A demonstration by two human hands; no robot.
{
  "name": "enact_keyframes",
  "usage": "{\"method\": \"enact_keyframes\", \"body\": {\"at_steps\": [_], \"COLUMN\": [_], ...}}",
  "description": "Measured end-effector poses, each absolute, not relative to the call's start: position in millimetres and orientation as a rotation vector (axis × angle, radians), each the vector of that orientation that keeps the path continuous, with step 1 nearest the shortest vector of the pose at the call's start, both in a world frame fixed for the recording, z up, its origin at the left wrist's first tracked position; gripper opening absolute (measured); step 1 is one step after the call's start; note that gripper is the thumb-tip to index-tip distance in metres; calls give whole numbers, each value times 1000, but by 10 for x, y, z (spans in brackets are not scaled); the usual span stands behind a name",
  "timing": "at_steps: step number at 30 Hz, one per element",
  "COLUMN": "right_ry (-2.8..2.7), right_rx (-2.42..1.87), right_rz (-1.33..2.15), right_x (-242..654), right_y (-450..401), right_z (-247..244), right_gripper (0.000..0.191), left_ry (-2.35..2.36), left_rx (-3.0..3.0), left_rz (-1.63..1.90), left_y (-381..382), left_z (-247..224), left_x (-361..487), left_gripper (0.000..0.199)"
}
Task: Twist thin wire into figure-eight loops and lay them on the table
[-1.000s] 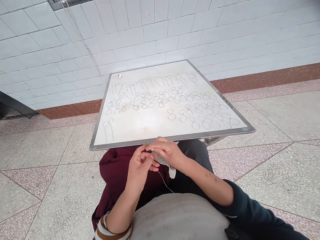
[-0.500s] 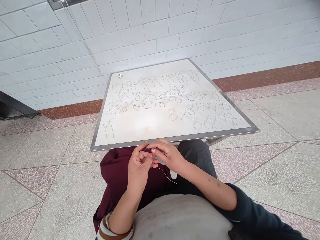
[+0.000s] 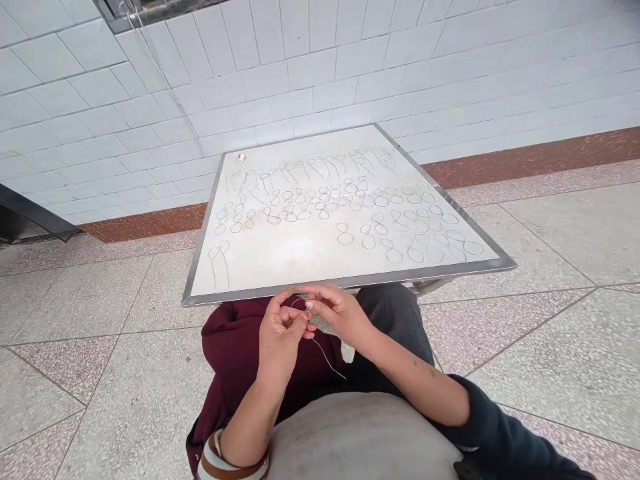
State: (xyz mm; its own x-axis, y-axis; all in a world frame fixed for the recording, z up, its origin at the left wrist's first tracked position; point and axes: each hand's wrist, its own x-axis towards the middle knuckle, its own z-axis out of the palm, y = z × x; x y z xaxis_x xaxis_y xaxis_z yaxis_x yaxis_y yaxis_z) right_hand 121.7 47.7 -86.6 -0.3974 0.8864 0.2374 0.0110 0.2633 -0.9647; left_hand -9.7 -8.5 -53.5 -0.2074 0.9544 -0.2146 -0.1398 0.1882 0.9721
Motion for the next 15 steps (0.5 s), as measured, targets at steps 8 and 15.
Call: {"method": "enact_keyframes", "body": {"at_steps": [8, 15], "right_ry": [-1615, -1107], "right_rx": [-856, -839], "right_rz": [1344, 1860], "right_x": [1237, 1187], "right_y": [411, 317], "right_z": [-830, -859], "right_gripper": [16, 11], "left_ry": [1393, 1347], "left_rx": [872, 896], "left_rz": [1283, 1266], "left_y": [-94, -122], "left_z": [-494, -556], "left_x": [-86, -36], "left_gripper": [59, 59]}}
